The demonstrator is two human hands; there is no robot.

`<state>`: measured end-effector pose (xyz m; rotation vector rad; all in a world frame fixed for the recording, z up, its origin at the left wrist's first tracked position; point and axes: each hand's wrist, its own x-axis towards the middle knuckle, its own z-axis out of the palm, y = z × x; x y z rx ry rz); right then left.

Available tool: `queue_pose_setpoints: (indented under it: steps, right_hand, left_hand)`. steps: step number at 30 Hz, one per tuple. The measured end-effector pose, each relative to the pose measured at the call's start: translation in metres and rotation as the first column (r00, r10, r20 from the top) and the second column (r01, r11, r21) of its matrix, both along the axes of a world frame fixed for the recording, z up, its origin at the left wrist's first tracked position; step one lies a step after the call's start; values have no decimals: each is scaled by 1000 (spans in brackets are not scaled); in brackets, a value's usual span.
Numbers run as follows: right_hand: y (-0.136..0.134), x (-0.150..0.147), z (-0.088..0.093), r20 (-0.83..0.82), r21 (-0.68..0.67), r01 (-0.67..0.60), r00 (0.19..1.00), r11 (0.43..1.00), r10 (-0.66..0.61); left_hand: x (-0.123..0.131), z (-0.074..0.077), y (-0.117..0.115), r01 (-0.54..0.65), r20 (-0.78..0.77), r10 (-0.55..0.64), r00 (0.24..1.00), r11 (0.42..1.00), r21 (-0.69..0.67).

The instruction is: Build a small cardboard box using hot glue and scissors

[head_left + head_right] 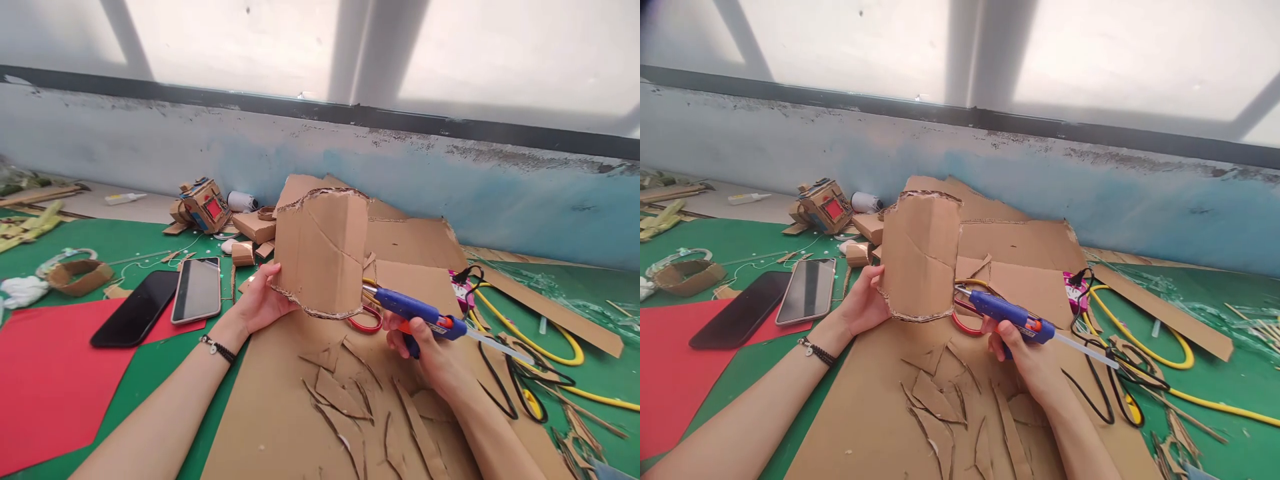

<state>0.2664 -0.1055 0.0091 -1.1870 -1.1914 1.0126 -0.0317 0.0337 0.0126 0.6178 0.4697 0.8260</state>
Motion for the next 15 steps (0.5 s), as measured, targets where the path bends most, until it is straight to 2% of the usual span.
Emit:
queue_pose_setpoints:
  steps: [3,7,12,15]
  right_hand:
    - [2,0,-1,55,-34,93,994,995,-92]
    - [10,7,-7,66,-11,175,983,985,-174]
    - [16,9,-11,133,36,300,944,953,-302]
    - [15,5,-6,185,108,461,861,881,-473]
  left_hand:
    - [-1,0,1,5,36,-4,999,1000,-10]
    - [1,2,0,-28,21,29,999,999,-32]
    - [5,16,-8,-174,-29,173,984,985,-17]
    - [9,29,-16,-297,-56,300,952,954,45]
